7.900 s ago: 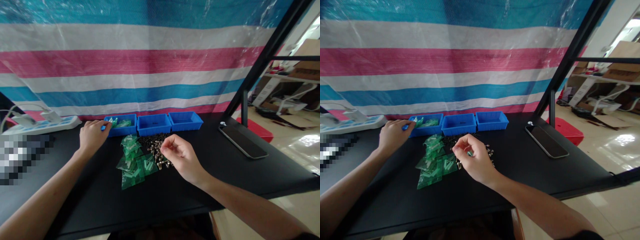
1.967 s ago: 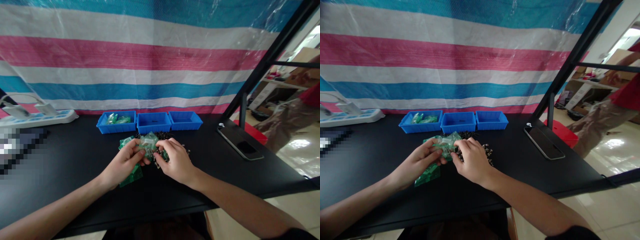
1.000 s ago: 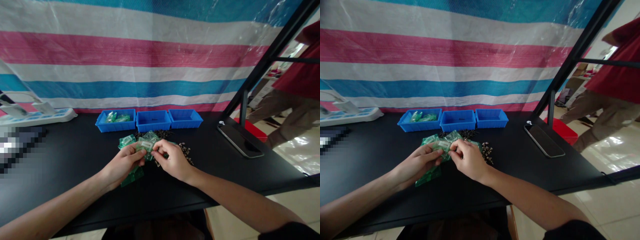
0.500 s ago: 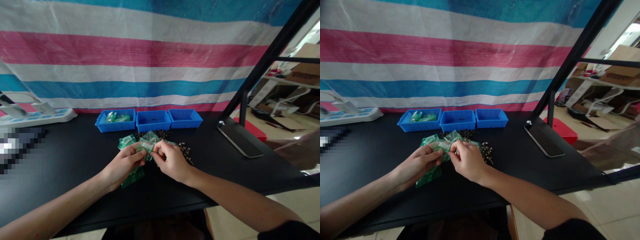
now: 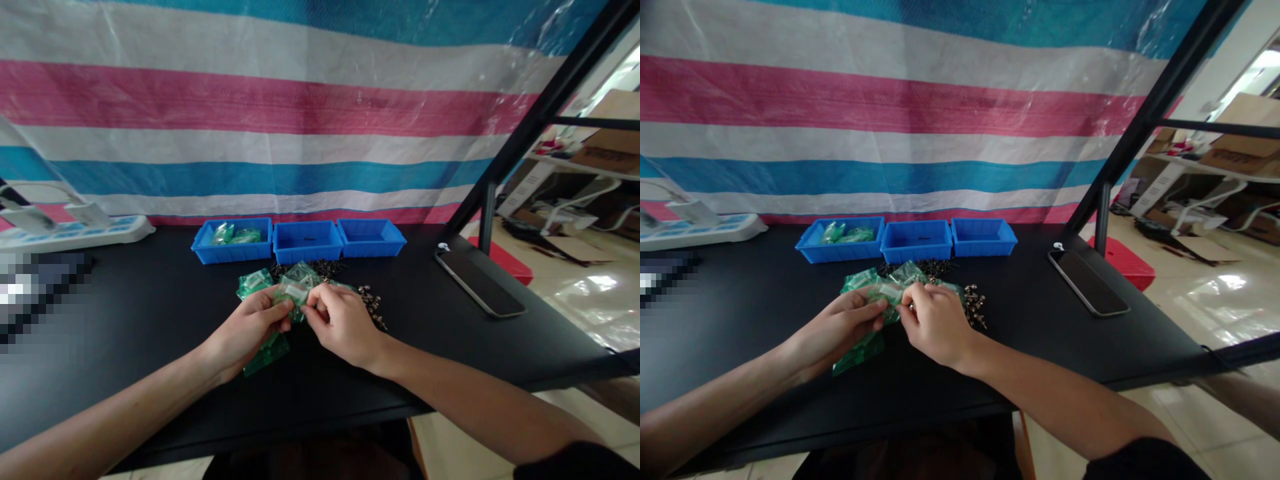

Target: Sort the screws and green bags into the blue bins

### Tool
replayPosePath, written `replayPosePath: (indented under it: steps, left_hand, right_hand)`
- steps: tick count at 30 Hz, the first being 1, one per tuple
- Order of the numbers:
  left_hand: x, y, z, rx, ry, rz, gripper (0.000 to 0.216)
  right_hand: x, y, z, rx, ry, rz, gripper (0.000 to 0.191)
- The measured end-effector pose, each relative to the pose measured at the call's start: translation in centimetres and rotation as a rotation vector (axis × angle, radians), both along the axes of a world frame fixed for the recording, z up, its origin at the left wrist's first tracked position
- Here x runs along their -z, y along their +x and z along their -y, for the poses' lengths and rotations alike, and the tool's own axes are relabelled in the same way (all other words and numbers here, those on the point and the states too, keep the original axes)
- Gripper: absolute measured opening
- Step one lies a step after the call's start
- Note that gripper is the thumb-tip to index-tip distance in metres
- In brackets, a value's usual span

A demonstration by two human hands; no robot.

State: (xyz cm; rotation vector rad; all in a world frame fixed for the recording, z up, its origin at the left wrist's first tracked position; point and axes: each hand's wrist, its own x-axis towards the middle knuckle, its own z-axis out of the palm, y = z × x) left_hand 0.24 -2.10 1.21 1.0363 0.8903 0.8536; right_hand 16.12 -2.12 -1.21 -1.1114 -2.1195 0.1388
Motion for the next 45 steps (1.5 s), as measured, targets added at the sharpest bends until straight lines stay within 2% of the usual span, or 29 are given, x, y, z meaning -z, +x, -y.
replayPosePath:
  steps: [4, 8, 11, 20, 26, 38, 45]
  left_hand:
    - [0.0, 0.0, 0.0, -0.044, -0.015, 0.001, 0.007]
    - [0.0, -0.2, 0.0, -0.039, -0.008, 0.032, 0.006]
    - [0.0, -0.2, 0.0, -0.04, -0.006, 0.04, 0.005]
    - [-0.1, 0.1, 0.0, -0.02, 0.005, 0.039, 0.007]
    - [-0.1, 0.1, 0.1, -0.021, 0.013, 0.017, 0.006]
    - [0.3, -0.1, 0.2, -0.044, 0.069, -0.074, 0.012]
    - [0.7, -0.2, 0.1, -0.065, 0.039, -0.119, 0.022]
  right_hand:
    - [0.0, 0.0, 0.0, 0.007, 0.01, 0.009, 0.01]
    - [-0.1, 0.0, 0.0, 0.025, -0.019, -0.037, 0.004]
    - [-0.3, 0.0, 0.1, 0.03, -0.033, -0.04, 0.009]
    - [-0.3, 0.1, -0.1, -0.052, -0.104, -0.014, 0.01]
    - [-0.3, 0.1, -0.2, -0.041, -0.072, 0.001, 0.008]
    - [-0.3, -0.6, 0.3, 0.129, 0.177, 0.247, 0.009]
    - [-0.5, -0.9, 0.7, 0.117, 0.41, 0.318, 0.014]
